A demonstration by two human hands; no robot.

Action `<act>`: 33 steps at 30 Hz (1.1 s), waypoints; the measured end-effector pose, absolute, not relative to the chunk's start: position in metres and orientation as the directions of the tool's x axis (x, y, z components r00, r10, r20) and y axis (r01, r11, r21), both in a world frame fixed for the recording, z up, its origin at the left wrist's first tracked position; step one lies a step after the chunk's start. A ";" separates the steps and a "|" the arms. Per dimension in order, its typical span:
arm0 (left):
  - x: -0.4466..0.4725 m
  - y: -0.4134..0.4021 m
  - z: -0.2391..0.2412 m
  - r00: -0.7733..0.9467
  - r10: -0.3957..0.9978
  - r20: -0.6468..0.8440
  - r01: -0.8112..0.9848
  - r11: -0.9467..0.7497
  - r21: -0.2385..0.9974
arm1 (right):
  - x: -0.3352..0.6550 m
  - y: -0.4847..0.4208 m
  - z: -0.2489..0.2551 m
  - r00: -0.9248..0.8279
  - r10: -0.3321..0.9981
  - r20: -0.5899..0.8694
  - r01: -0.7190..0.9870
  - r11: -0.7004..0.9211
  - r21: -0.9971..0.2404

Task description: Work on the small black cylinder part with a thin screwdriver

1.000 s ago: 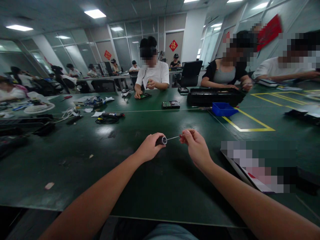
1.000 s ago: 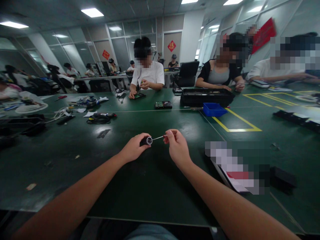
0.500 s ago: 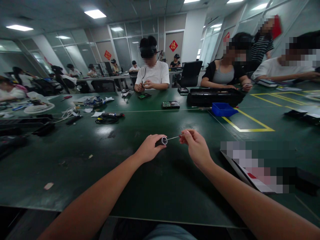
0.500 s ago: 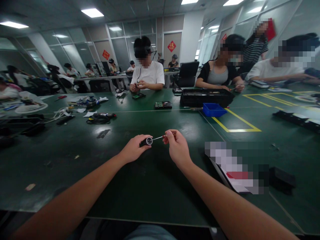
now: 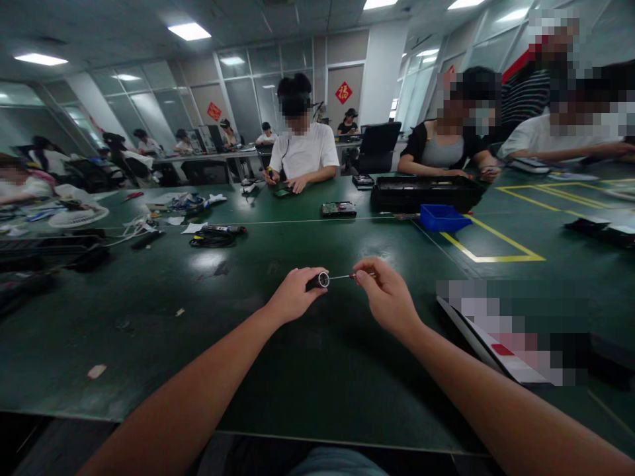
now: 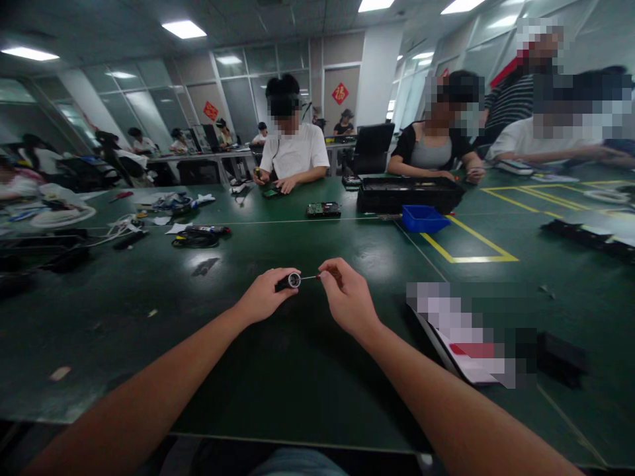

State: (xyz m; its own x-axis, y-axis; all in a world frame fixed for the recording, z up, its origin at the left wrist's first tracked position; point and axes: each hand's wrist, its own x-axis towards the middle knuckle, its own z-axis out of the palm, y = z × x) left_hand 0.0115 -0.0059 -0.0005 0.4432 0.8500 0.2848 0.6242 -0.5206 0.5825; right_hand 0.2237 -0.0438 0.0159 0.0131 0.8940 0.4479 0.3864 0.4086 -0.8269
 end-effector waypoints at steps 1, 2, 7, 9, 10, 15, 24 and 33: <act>0.012 -0.006 -0.001 0.441 0.852 0.284 0.627 -0.518 0.582 | 0.224 -0.045 0.017 0.005 0.897 0.442 0.394 0.404 -0.825; 0.012 -0.006 -0.001 0.439 0.852 0.285 0.629 -0.518 0.580 | 0.224 -0.046 0.018 0.001 0.903 0.430 0.408 0.392 -0.824; 0.011 -0.005 -0.003 0.444 0.848 0.289 0.621 -0.524 0.583 | 0.223 -0.046 0.019 0.024 0.929 0.370 0.504 0.308 -0.807; 0.010 -0.004 -0.003 0.444 0.848 0.289 0.620 -0.523 0.585 | 0.224 -0.045 0.016 0.025 0.924 0.381 0.477 0.324 -0.817; 0.010 -0.004 -0.003 0.442 0.849 0.290 0.620 -0.523 0.585 | 0.224 -0.044 0.015 0.017 0.922 0.386 0.451 0.337 -0.826; 0.012 -0.007 -0.001 0.449 0.847 0.285 0.625 -0.525 0.578 | 0.225 -0.044 0.008 0.032 0.924 0.380 0.418 0.333 -0.845; 0.013 -0.007 0.002 0.448 0.838 0.311 0.613 -0.541 0.575 | 0.221 -0.032 0.001 0.163 0.953 0.256 -0.068 0.269 -0.961; 0.011 0.002 0.000 0.495 0.805 0.327 0.594 -0.588 0.549 | 0.219 -0.027 -0.003 0.275 0.950 0.147 -0.183 0.202 -0.962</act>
